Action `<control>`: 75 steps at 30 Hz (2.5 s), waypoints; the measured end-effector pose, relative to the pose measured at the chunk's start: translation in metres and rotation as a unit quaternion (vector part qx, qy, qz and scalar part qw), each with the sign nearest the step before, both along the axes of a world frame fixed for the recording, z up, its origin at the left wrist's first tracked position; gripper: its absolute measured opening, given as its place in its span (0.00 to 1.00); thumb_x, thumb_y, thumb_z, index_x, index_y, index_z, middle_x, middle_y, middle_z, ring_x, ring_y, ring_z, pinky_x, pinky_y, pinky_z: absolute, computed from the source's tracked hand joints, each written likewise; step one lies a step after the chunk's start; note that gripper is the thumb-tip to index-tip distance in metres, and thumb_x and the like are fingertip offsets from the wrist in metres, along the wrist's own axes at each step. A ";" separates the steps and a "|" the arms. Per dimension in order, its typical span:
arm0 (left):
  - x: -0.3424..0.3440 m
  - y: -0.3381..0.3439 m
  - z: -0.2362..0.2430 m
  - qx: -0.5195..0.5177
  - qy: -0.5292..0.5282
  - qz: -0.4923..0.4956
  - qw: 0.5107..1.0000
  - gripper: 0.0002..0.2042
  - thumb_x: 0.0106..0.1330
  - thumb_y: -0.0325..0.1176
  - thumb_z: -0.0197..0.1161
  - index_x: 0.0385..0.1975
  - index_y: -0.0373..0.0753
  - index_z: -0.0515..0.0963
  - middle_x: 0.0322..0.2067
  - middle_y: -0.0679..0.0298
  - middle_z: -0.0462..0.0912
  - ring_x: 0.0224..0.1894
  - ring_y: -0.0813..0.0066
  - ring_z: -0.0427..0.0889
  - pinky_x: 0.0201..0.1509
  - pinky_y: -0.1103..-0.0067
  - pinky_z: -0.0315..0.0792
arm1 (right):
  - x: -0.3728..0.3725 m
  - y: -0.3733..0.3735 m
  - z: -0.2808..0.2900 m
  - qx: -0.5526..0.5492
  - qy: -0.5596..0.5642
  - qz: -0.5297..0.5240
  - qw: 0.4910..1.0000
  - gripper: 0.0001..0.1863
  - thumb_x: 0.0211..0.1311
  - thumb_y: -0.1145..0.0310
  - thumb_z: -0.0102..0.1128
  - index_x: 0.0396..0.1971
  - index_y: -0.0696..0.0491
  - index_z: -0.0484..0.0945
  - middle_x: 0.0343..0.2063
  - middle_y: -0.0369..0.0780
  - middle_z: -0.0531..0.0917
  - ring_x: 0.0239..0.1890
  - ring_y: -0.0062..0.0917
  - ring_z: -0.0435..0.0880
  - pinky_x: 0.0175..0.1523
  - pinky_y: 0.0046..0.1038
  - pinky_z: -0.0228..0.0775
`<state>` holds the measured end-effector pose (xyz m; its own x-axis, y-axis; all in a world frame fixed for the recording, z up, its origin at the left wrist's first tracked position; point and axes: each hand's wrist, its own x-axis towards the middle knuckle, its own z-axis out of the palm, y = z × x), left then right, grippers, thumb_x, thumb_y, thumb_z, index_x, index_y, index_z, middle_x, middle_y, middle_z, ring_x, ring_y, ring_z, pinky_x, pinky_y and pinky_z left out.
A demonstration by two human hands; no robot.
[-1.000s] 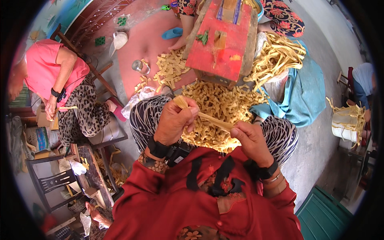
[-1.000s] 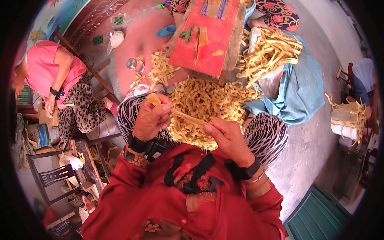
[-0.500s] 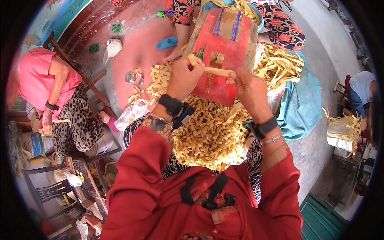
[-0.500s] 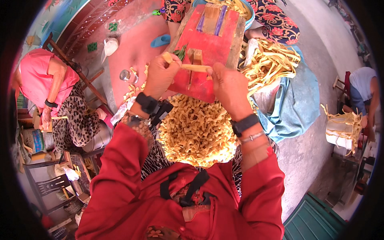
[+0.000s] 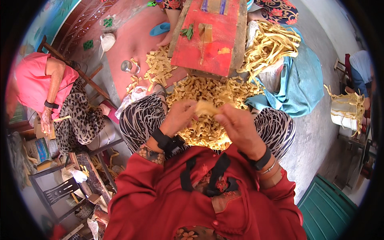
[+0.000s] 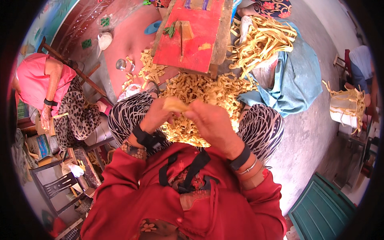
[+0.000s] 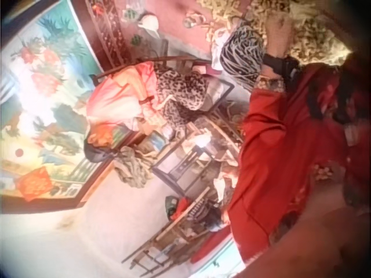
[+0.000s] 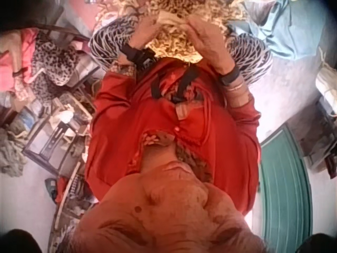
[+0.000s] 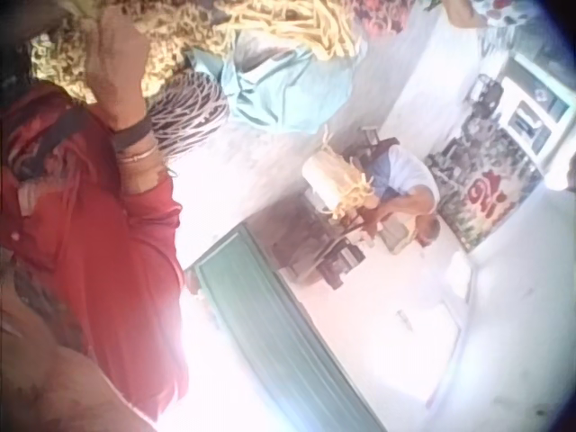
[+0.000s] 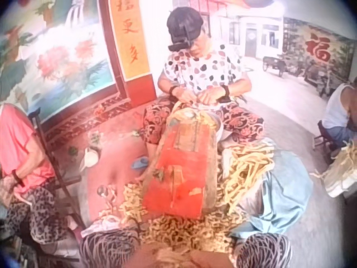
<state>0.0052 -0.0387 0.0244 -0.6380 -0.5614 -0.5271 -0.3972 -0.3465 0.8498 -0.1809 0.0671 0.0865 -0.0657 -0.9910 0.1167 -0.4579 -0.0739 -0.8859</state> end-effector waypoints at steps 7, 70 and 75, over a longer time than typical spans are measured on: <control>-0.023 0.050 0.011 0.374 0.180 0.061 0.908 0.17 0.69 0.43 0.51 0.45 0.34 0.71 0.35 0.56 0.81 0.34 0.73 0.81 0.38 0.78 0.76 | 0.049 0.043 0.002 -0.017 -0.130 0.157 0.979 0.11 0.64 0.64 0.52 0.27 0.55 0.71 0.20 0.42 0.70 0.25 0.34 0.71 0.32 0.30 0.63; -0.030 0.064 0.089 0.252 0.389 -0.005 0.886 0.23 0.70 0.45 0.46 0.51 0.30 0.69 0.32 0.60 0.75 0.29 0.76 0.73 0.40 0.67 0.78 | -0.002 0.041 0.023 0.057 -0.409 0.031 0.910 0.18 0.58 0.72 0.59 0.46 0.59 0.66 0.31 0.37 0.79 0.25 0.13 0.77 0.31 0.16 0.69; -0.024 0.069 0.085 0.271 0.405 0.054 0.872 0.21 0.71 0.44 0.43 0.45 0.28 0.71 0.32 0.61 0.72 0.26 0.80 0.69 0.40 0.68 0.78 | -0.018 0.054 0.026 0.058 -0.245 0.004 0.968 0.06 0.56 0.72 0.62 0.32 0.58 0.76 0.18 0.31 0.75 0.22 0.09 0.69 0.26 0.15 0.58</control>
